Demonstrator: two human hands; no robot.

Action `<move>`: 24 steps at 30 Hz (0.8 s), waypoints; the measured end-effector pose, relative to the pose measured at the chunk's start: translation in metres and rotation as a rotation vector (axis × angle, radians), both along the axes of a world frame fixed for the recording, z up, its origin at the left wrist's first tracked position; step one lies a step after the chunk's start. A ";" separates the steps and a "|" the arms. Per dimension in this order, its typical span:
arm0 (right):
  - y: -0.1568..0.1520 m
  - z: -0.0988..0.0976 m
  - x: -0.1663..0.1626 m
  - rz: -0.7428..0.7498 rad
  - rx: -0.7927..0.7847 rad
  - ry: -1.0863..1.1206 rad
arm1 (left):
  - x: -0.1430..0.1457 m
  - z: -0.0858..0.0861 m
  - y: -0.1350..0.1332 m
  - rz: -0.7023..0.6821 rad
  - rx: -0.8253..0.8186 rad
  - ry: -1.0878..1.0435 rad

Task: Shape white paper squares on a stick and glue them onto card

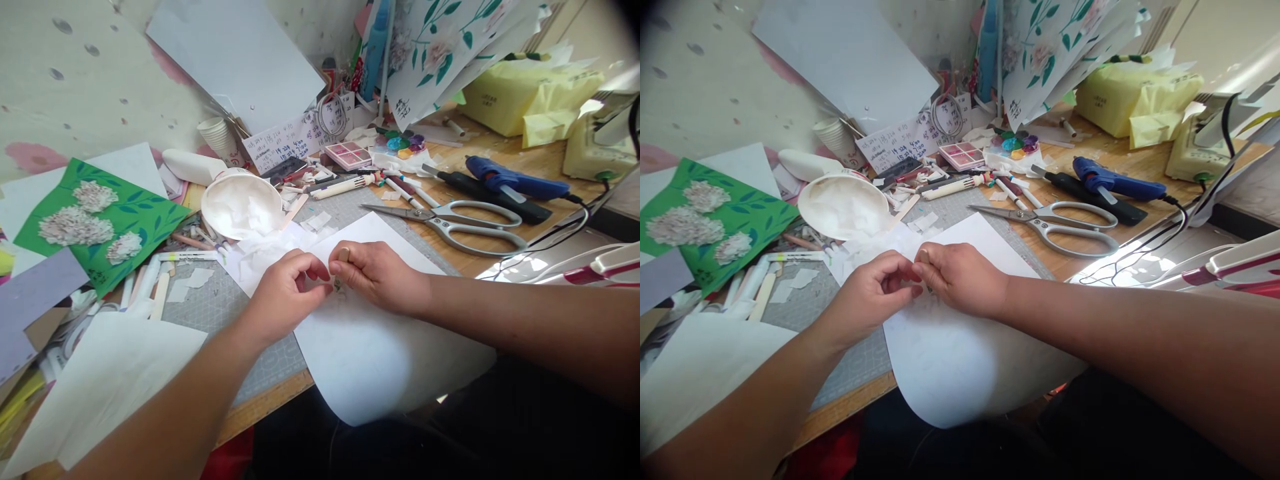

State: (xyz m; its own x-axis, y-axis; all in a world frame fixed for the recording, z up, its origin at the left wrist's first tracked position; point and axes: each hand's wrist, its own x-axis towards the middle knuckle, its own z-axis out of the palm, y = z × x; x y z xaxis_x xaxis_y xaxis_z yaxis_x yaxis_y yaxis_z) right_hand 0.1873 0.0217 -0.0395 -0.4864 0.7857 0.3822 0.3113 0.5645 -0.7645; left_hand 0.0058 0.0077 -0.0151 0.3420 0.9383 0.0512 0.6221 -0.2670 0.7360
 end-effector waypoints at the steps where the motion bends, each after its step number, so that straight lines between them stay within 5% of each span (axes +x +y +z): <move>1: 0.001 0.000 -0.001 0.003 -0.010 0.001 | 0.000 0.001 -0.001 -0.024 0.006 0.014; 16: -0.006 0.007 0.014 -0.031 -0.122 0.255 | 0.003 -0.003 -0.005 -0.058 0.066 0.150; 24: -0.018 0.008 0.022 0.012 0.124 0.079 | 0.003 -0.005 -0.005 -0.048 0.056 0.134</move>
